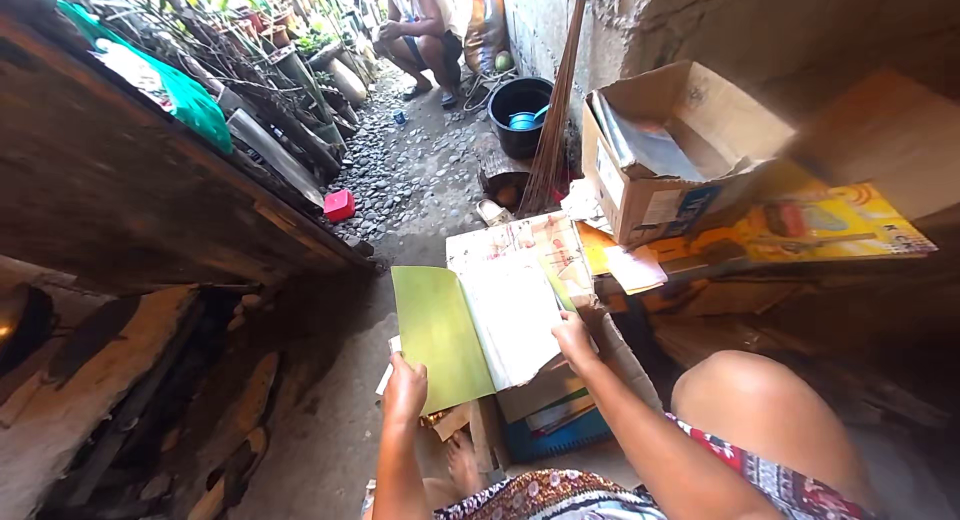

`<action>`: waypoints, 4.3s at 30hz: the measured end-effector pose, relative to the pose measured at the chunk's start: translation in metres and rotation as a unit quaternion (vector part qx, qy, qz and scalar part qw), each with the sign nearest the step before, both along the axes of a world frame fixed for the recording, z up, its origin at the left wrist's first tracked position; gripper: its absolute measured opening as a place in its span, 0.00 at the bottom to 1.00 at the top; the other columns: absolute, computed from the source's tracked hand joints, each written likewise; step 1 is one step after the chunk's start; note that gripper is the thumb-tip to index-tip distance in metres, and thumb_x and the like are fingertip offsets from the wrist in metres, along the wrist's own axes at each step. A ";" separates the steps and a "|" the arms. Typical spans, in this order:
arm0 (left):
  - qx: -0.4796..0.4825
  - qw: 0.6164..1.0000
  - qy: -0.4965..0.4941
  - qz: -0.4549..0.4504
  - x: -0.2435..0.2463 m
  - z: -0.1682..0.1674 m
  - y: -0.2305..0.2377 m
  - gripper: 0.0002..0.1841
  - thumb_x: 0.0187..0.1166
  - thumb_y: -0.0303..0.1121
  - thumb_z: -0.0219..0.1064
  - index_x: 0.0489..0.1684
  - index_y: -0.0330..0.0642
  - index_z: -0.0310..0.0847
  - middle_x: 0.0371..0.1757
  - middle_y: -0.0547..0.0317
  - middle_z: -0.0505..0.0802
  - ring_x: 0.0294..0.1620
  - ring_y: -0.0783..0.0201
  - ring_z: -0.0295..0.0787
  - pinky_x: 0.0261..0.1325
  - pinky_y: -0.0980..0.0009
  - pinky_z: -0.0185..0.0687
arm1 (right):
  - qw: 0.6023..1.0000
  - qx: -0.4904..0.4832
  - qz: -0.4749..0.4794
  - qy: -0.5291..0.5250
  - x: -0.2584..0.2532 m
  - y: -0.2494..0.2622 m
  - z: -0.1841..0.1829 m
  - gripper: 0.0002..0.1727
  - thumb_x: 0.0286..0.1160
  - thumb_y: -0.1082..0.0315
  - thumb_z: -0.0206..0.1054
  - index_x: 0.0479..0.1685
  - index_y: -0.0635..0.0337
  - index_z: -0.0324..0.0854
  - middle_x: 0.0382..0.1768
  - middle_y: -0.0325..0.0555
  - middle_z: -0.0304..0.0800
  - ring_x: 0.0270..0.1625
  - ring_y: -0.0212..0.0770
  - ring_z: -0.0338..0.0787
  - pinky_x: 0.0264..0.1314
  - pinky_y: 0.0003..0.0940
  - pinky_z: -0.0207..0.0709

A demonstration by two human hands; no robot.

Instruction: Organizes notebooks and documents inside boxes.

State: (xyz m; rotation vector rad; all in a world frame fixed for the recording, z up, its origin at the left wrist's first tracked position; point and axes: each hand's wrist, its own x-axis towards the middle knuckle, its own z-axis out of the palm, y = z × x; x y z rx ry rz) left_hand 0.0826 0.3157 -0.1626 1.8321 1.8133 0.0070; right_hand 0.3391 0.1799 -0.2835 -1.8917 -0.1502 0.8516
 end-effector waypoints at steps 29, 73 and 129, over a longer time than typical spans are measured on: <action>0.048 0.988 -0.049 -0.137 0.023 -0.005 -0.011 0.24 0.86 0.27 0.51 0.81 0.47 0.73 0.66 0.43 0.89 0.60 0.46 0.90 0.63 0.44 0.83 | 0.927 0.197 0.296 -0.121 -0.111 0.013 0.029 0.24 0.83 0.70 0.56 0.77 0.55 0.79 0.70 0.49 0.87 0.72 0.42 0.85 0.79 0.43 0.75; 0.003 0.994 0.031 -0.104 0.033 -0.019 0.001 0.17 0.86 0.46 0.59 0.46 0.45 0.91 0.44 0.49 0.95 0.50 0.49 0.92 0.54 0.42 0.83 | 0.961 0.096 0.197 -0.169 -0.041 0.019 0.024 0.25 0.80 0.69 0.61 0.76 0.67 0.75 0.74 0.62 0.80 0.72 0.56 0.84 0.76 0.50 0.76; -0.026 0.990 -0.067 -0.122 0.066 -0.021 0.005 0.16 0.87 0.45 0.62 0.52 0.45 0.91 0.48 0.50 0.95 0.52 0.51 0.91 0.60 0.44 0.81 | 0.997 -0.033 -0.002 -0.069 0.018 0.003 -0.018 0.21 0.84 0.75 0.58 0.75 0.66 0.74 0.67 0.64 0.85 0.72 0.57 0.84 0.76 0.54 0.76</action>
